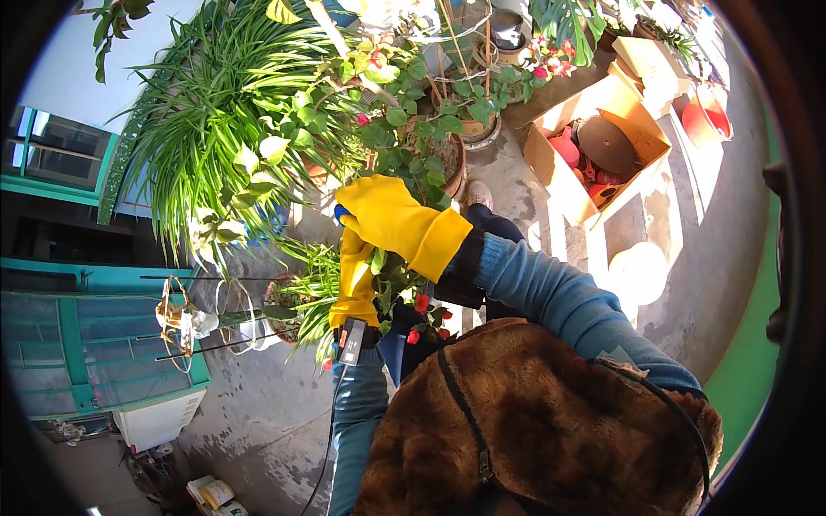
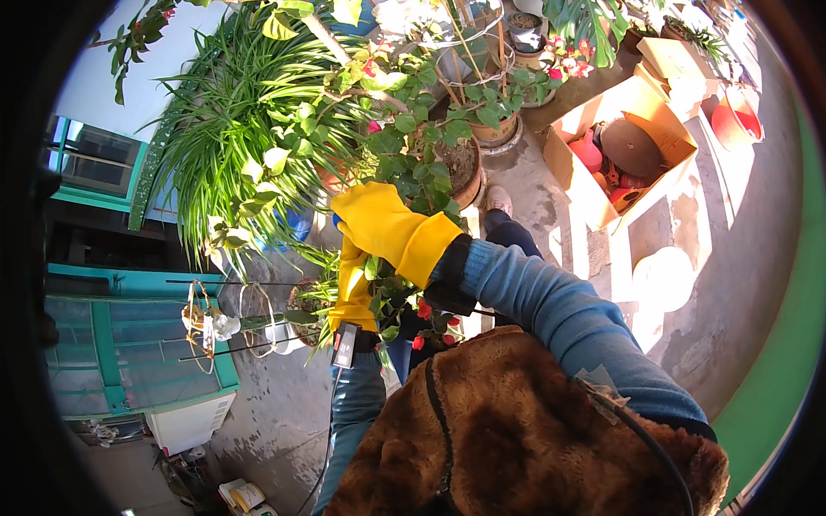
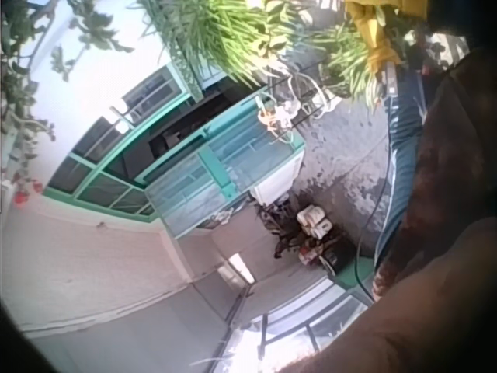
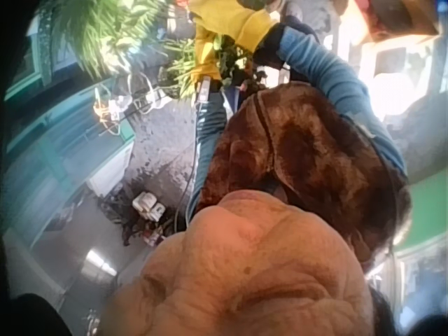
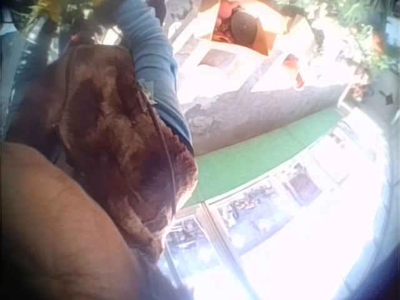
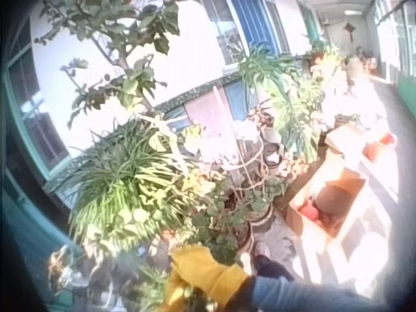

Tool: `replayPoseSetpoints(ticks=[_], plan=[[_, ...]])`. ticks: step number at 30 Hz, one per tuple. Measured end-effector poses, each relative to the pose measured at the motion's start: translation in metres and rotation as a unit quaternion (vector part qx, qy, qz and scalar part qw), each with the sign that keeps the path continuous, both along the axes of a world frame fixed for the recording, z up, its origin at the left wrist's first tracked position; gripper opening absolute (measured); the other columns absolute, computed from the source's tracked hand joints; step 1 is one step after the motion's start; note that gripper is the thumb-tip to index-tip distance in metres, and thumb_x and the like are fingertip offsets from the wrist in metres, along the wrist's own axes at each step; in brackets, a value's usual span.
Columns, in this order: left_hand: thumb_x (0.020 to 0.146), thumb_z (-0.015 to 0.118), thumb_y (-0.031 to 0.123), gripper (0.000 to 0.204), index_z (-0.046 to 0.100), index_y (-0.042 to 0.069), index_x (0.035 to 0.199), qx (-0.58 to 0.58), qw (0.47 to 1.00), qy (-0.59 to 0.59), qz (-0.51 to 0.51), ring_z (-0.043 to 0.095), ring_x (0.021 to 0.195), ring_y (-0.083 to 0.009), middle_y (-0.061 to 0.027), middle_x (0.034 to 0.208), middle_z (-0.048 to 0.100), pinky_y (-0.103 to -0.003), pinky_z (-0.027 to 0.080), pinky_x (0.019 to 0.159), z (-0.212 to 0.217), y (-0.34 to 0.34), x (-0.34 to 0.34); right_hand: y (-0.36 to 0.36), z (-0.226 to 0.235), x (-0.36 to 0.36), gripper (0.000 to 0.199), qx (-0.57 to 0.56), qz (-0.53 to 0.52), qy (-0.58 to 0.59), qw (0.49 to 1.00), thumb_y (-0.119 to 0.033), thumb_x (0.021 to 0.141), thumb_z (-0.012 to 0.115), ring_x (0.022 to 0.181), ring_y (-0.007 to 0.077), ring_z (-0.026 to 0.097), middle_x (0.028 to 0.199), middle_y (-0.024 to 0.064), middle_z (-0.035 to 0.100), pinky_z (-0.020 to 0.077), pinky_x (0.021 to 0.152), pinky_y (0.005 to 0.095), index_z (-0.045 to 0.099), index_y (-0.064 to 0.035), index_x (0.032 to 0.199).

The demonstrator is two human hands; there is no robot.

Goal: The person wipes the leaves of a potted plant with a blue cloth while wearing yellow gloves. They move around the plant to reach different leaves and continue wiping throughout the clip.

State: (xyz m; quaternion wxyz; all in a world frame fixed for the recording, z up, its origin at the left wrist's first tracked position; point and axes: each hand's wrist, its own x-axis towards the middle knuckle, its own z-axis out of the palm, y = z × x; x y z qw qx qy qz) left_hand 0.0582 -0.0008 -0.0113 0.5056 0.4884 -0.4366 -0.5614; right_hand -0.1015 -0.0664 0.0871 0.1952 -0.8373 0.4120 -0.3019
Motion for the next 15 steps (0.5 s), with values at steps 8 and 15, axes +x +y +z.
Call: replayPoseSetpoints(ticks=[8, 15], plan=[[0.098, 0.049, -0.011, 0.066, 0.034, 0.003, 0.161, -0.059, 0.992, 0.093, -0.064, 0.061, 0.127, -0.0213, -0.0127, 0.155, 0.052, -0.031, 0.048, 0.105, 0.013, -0.002, 0.000, -0.002, -0.004, -0.046, 0.023, 0.001, -0.024, -0.061, 0.998, -0.029, 0.092, 0.069, 0.101, 0.0402, 0.067, 0.104, 0.0146, 0.072, 0.0537, 0.085, 0.0517, 0.067, -0.0115, 0.106], [0.103, 0.052, -0.004, 0.057, 0.040, 0.003, 0.158, -0.042, 0.997, 0.033, -0.049, 0.060, 0.128, -0.0222, -0.0125, 0.147, 0.057, -0.033, 0.048, 0.108, 0.015, -0.002, -0.004, 0.000, -0.021, -0.018, 0.019, -0.014, 0.031, 0.042, 0.999, -0.027, 0.089, 0.070, 0.094, 0.0393, 0.071, 0.097, 0.0139, 0.074, 0.0560, 0.081, 0.0513, 0.071, -0.0104, 0.100]])
